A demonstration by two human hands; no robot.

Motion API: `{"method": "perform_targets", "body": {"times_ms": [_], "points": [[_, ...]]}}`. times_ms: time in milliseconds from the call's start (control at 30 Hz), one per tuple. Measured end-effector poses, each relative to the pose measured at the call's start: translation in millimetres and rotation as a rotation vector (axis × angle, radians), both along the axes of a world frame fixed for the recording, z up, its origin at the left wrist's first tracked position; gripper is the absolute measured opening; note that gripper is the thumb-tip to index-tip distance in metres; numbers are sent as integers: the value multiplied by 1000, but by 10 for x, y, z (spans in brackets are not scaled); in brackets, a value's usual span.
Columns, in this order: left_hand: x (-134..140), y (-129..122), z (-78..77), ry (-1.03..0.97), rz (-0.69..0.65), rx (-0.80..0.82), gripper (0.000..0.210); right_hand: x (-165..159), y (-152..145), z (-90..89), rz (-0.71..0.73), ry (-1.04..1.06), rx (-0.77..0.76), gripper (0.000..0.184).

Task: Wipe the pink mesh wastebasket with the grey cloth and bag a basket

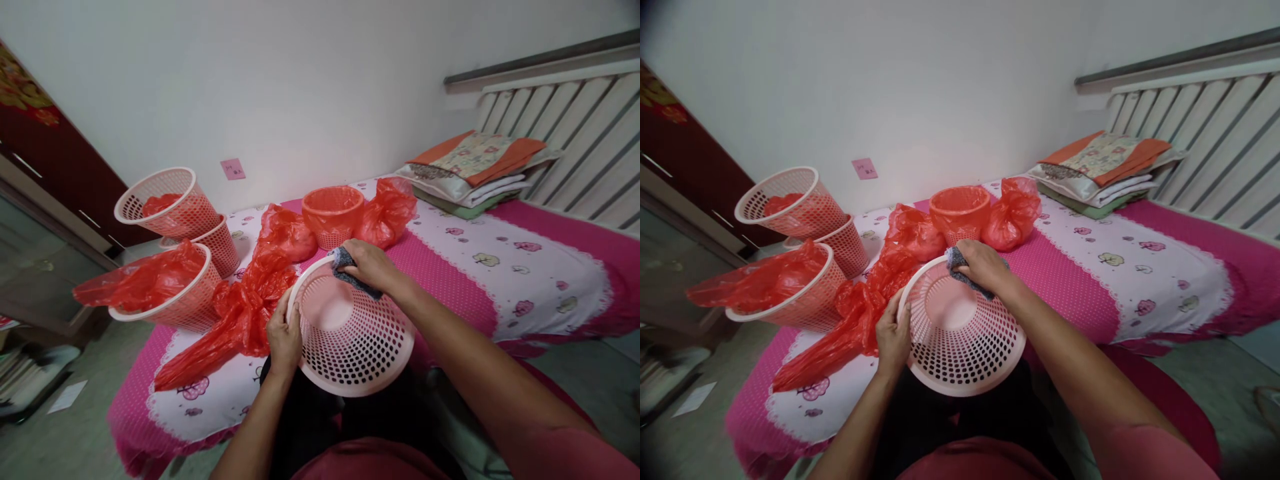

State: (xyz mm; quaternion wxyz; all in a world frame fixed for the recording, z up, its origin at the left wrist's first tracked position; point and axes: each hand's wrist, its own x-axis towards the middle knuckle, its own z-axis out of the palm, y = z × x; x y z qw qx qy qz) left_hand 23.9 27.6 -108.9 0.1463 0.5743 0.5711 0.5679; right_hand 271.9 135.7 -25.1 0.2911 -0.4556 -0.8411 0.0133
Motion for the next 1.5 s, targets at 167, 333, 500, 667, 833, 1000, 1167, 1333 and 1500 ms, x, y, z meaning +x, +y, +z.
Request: {"method": "perform_targets", "body": {"times_ms": [167,333,500,667,833,1000,1167,1333,1500], "points": [[-9,17,30,-26,26,-19,40,85,16,-80,-68,25,-50,23],[-36,38,16,-31,33,-28,41,184,-16,-173,-151,97,-130,23],[-49,61,23,-69,13,-26,40,283,-84,-290,-219,187,-170,23],[-51,82,26,-82,32,-5,40,356,-114,-444,-276,234,-153,24],[-73,94,17,-92,36,-13,40,396,-189,-596,-332,269,-143,23],[-109,109,43,-136,56,-32,40,418,-276,-729,-387,326,-161,27],[-134,132,55,-196,63,-44,42,403,-335,-825,-423,395,-176,30],[-163,173,20,-257,77,-42,41,326,-437,-919,-479,574,-203,35],[-199,211,-48,-330,118,-51,44,203,-606,-1052,-459,820,-255,47]]}}
